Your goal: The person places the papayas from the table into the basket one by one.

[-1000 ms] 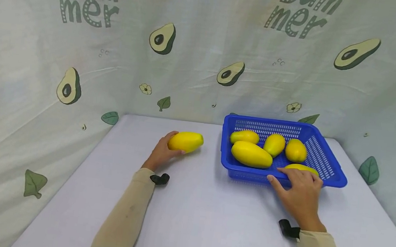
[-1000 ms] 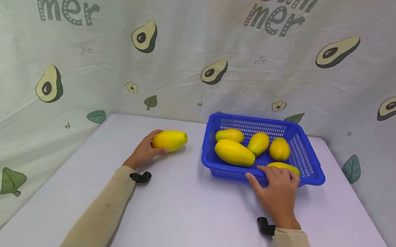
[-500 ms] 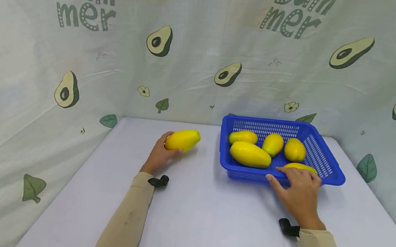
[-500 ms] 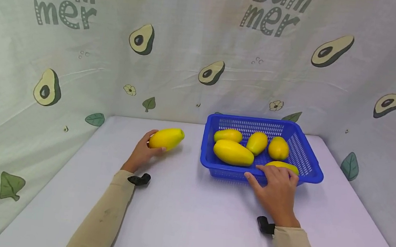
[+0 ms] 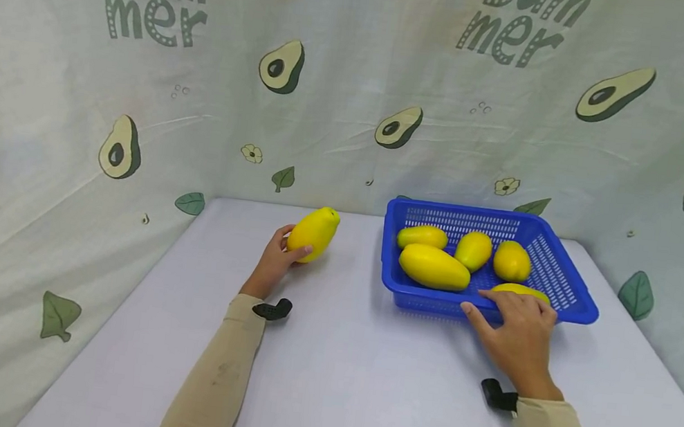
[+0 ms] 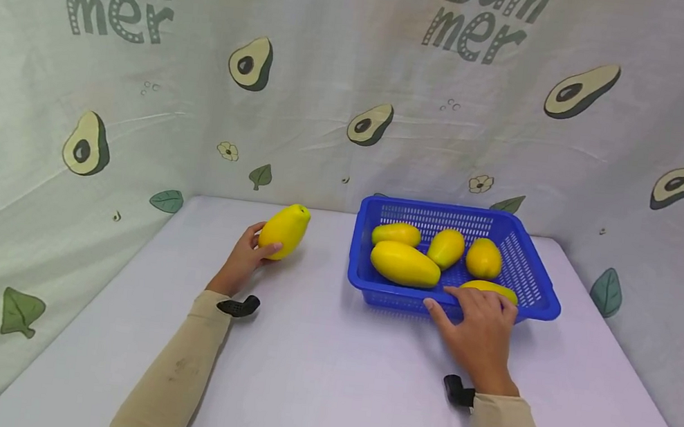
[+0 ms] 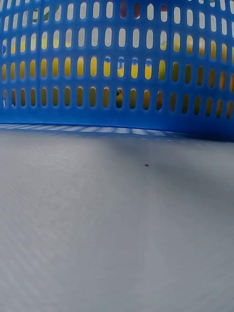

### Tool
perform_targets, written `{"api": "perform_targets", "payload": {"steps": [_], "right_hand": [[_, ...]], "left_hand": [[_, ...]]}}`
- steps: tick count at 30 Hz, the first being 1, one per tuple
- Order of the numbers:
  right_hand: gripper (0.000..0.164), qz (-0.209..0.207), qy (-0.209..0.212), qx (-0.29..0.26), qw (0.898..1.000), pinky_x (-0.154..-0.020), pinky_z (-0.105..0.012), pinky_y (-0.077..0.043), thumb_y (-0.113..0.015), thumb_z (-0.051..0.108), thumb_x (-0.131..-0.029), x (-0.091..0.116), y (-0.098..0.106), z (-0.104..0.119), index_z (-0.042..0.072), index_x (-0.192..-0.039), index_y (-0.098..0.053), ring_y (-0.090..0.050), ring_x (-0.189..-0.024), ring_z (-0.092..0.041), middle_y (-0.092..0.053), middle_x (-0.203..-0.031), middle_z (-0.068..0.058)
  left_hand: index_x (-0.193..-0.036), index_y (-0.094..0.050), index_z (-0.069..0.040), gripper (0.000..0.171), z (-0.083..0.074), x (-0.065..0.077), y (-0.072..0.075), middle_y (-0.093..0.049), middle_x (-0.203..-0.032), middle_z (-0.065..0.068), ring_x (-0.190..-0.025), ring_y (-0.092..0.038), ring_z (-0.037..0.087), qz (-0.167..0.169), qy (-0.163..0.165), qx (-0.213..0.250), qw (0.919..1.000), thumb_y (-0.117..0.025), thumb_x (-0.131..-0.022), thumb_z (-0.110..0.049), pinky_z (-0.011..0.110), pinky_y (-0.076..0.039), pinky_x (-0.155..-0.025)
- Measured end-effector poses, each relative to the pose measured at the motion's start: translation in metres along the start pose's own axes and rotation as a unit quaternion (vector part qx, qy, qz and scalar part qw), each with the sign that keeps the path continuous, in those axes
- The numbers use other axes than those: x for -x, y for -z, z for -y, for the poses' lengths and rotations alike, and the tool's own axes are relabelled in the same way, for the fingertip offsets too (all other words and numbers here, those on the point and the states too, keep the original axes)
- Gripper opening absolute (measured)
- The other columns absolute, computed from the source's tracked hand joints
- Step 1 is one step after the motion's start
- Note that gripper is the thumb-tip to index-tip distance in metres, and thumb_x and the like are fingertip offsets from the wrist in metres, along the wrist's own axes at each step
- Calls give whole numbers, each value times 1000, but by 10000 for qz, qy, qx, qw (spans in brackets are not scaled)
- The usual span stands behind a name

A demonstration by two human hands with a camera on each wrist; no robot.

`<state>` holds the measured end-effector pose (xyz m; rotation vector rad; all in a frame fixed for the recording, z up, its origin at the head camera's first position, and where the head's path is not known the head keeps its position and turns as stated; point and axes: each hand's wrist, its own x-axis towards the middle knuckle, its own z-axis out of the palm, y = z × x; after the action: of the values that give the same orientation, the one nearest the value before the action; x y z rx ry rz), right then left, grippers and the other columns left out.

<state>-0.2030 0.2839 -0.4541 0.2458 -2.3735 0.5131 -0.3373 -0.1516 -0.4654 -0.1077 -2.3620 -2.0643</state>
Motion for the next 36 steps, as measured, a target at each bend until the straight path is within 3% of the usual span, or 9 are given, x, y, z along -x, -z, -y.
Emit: {"api": "perform_targets", "payload": {"steps": [8,18,27,36], "right_hand": [[47,9,-34,-16,10000,-91,-63,-25,-74,46,-86,0,2,0,8,-113,-71,-51,-111,-41,-69,-108,-17],[46,-70,103,-54,9999,-91,-61,-26,-76,45,-85,-4,1,-1,8,-113,-72,-52,-109,-40,-70,-107,-17],[47,-67,109,-10,9999,-90,-61,-26,-75,47,-86,-5,2,-1,9,-113,-72,-52,-110,-40,-70,-107,-17],[48,21,-28,-20,10000,-91,-62,-25,-75,48,-86,0,0,-1,8,-113,-71,-52,-110,-40,-70,-108,-16]], "left_hand": [[-153,-31,-23,96,-2,0,-3,-54,-132,9,-114,-56,27,109,208,-105,9997,-82,-78,-54,39,-44,-105],[-155,-29,-21,102,-7,3,-8,-54,-134,10,-113,-59,26,296,292,72,9991,-82,-75,-56,38,-47,-103],[-153,-32,-23,96,-8,2,-11,-55,-133,9,-114,-58,26,269,287,20,9992,-82,-77,-54,39,-46,-104],[-151,-34,-23,94,-12,-2,-20,-54,-133,9,-113,-59,28,633,222,77,9977,-82,-77,-55,36,-51,-98]]}}
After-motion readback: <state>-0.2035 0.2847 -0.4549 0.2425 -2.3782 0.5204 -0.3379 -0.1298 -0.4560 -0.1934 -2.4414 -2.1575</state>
